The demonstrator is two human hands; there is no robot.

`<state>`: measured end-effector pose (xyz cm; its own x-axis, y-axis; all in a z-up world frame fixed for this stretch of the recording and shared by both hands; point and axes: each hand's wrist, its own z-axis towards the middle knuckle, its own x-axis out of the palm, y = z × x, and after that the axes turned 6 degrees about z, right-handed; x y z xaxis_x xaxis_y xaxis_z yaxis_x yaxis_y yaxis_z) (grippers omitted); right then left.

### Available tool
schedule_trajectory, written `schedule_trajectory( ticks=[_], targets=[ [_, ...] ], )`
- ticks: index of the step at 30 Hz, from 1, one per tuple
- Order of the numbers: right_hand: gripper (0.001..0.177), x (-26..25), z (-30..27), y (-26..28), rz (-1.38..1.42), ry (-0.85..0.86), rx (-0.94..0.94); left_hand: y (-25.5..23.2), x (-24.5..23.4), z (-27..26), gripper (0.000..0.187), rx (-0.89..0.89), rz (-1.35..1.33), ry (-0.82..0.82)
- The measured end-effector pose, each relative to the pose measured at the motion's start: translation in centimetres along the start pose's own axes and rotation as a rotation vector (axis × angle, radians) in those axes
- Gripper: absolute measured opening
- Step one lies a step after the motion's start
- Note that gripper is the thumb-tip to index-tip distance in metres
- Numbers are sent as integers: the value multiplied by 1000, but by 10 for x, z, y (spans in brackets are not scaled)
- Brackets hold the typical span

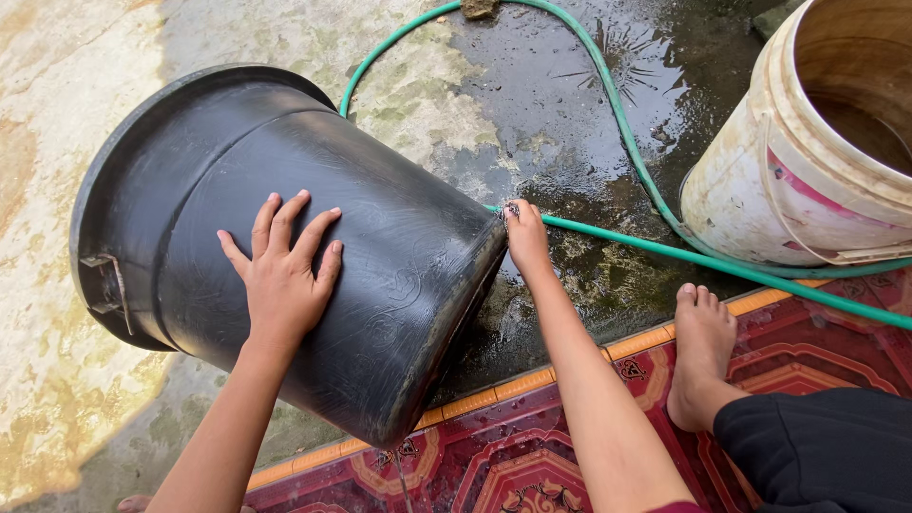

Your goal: The person cleans a black plastic bucket by scrubbing the outer surface with a small abrasive pad and then scrubbing around the rim and handles.

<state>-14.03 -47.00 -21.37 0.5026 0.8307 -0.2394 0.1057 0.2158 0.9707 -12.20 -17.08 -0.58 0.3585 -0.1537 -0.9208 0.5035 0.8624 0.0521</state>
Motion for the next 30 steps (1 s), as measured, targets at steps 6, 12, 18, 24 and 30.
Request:
schedule_trajectory(
  ticks=[6,12,18,24,30],
  targets=[
    [16,22,-115,100,-311,-1,-339,15,3,6,33,-5,-13,6],
    [16,9,-69,81,-53,-59,-184,22,8,8,31,21,-31,-15],
    [8,42,-129,105,-118,-181,-430,21,10,15,31,9,-35,-38],
    [19,45,-201,143,-174,-146,-688,23,11,11,31,11,-13,-61],
    [13,26,-125,146,-312,-118,-424,17,20,17,30,7,-3,-61]
  ],
)
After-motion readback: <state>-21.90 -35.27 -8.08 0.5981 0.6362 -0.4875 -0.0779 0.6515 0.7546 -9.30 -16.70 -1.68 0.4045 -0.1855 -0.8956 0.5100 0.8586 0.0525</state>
